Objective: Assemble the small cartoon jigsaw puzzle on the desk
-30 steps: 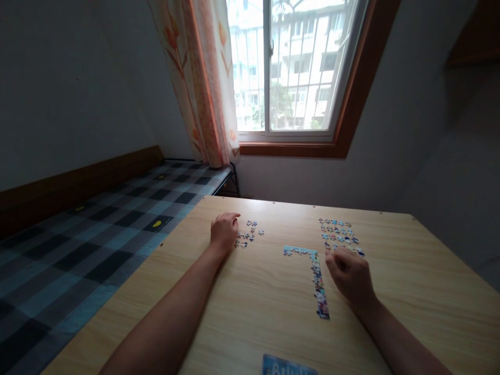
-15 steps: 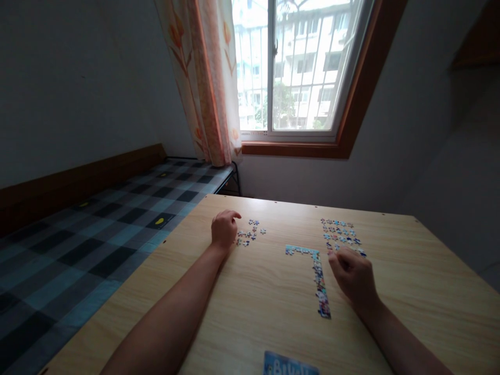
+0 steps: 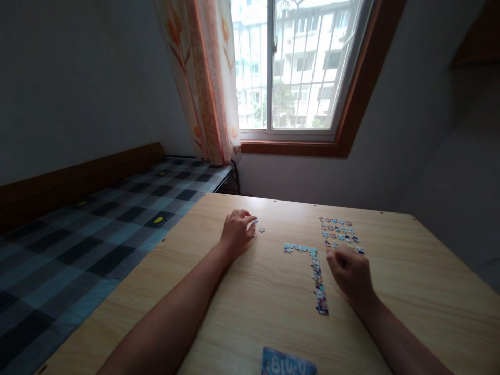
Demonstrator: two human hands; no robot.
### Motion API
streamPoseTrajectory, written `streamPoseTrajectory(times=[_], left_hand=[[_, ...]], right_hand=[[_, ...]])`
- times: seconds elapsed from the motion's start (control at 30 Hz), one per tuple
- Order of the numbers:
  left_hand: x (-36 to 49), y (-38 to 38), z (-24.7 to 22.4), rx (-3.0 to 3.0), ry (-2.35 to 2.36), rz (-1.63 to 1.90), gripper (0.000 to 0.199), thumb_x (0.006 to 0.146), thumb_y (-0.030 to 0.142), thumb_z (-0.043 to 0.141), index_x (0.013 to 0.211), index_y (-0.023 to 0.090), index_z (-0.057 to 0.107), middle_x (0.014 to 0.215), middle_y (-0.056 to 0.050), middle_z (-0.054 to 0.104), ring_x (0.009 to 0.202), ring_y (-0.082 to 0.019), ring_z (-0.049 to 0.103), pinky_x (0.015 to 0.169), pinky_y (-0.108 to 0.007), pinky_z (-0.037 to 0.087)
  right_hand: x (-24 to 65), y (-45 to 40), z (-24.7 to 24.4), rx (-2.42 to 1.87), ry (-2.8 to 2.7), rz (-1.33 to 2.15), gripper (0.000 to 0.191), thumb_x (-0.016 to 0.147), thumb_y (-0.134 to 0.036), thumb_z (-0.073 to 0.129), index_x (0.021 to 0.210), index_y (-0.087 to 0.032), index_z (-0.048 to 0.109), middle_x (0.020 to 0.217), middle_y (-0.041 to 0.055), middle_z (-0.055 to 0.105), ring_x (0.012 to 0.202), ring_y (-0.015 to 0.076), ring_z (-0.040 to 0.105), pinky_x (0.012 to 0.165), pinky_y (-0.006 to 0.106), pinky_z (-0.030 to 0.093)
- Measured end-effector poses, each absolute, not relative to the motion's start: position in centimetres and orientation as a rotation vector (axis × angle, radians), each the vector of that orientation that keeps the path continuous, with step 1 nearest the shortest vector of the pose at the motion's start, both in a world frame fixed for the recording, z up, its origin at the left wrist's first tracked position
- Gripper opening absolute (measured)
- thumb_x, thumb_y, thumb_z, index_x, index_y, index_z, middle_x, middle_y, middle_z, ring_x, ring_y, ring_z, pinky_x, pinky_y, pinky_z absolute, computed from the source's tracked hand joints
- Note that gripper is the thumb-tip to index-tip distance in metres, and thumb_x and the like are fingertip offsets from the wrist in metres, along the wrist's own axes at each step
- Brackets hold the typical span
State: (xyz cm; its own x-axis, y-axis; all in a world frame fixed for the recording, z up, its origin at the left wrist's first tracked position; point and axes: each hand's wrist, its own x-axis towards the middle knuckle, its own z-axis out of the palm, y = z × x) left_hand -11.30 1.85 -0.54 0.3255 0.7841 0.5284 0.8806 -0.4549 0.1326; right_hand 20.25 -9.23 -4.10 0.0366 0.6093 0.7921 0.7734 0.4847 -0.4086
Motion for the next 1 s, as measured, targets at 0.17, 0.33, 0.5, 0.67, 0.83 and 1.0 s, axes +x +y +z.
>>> streamPoseTrajectory(times=[0.17, 0.33, 0.5, 0.67, 0.83, 1.0], left_hand=[[-9.3, 1.0, -1.0, -2.509, -1.448, -0.550, 0.034, 0.090, 0.035, 0.064, 0.121, 0.024, 0.072, 0.137, -0.012, 0.061, 0.126, -0.033, 0.051, 0.106, -0.053, 0.039], [-8.9, 1.4, -1.1, -2.554, -1.461, -0.423, 0.023, 0.092, 0.034, 0.062, 0.104, 0.023, 0.077, 0.142, -0.012, 0.058, 0.132, -0.034, 0.047, 0.108, -0.055, 0.035], [-8.8, 1.7, -1.1, -2.580, -1.497, -0.452, 0.019, 0.092, 0.034, 0.063, 0.100, 0.024, 0.078, 0.136, -0.009, 0.063, 0.128, -0.031, 0.050, 0.104, -0.049, 0.040], [-9.1, 2.2, -1.3, -2.631, -1.481, -0.494, 0.017, 0.090, 0.034, 0.066, 0.097, 0.024, 0.078, 0.132, -0.008, 0.065, 0.124, -0.029, 0.052, 0.105, -0.046, 0.042], [-9.4, 2.9, -1.5, -2.687, -1.465, -0.487, 0.017, 0.089, 0.034, 0.066, 0.097, 0.023, 0.077, 0.132, -0.009, 0.064, 0.125, -0.029, 0.051, 0.107, -0.045, 0.042], [-9.2, 2.7, -1.2, -2.682, -1.427, -0.555, 0.016, 0.087, 0.034, 0.069, 0.096, 0.021, 0.074, 0.125, -0.009, 0.067, 0.121, -0.028, 0.053, 0.104, -0.043, 0.042]], right_hand=[[20.3, -9.3, -3.8, -1.218, -1.662, -0.165, 0.043, 0.092, -0.021, 0.056, 0.059, -0.020, 0.029, 0.056, -0.0045, 0.033, 0.052, 0.0096, 0.034, 0.055, 0.027, 0.029], [20.5, -9.5, -3.4, -1.256, -1.622, -0.127, 0.045, 0.091, -0.022, 0.057, 0.058, -0.021, 0.027, 0.055, -0.0043, 0.032, 0.052, 0.0101, 0.034, 0.056, 0.027, 0.028], [20.5, -9.5, -3.2, -1.260, -1.619, -0.097, 0.045, 0.090, -0.021, 0.057, 0.058, -0.021, 0.025, 0.055, -0.0043, 0.032, 0.053, 0.0104, 0.033, 0.056, 0.028, 0.028], [20.5, -9.4, -3.1, -1.239, -1.608, -0.088, 0.045, 0.089, -0.022, 0.057, 0.057, -0.021, 0.025, 0.055, -0.0044, 0.031, 0.053, 0.0103, 0.032, 0.057, 0.028, 0.028], [20.7, -9.4, -3.2, -1.261, -1.595, -0.058, 0.045, 0.088, -0.023, 0.057, 0.056, -0.021, 0.026, 0.054, -0.0045, 0.031, 0.052, 0.0100, 0.032, 0.056, 0.028, 0.027], [20.9, -9.4, -3.2, -1.282, -1.578, -0.049, 0.044, 0.086, -0.024, 0.058, 0.055, -0.021, 0.027, 0.053, -0.0045, 0.030, 0.052, 0.0103, 0.031, 0.056, 0.028, 0.026]])
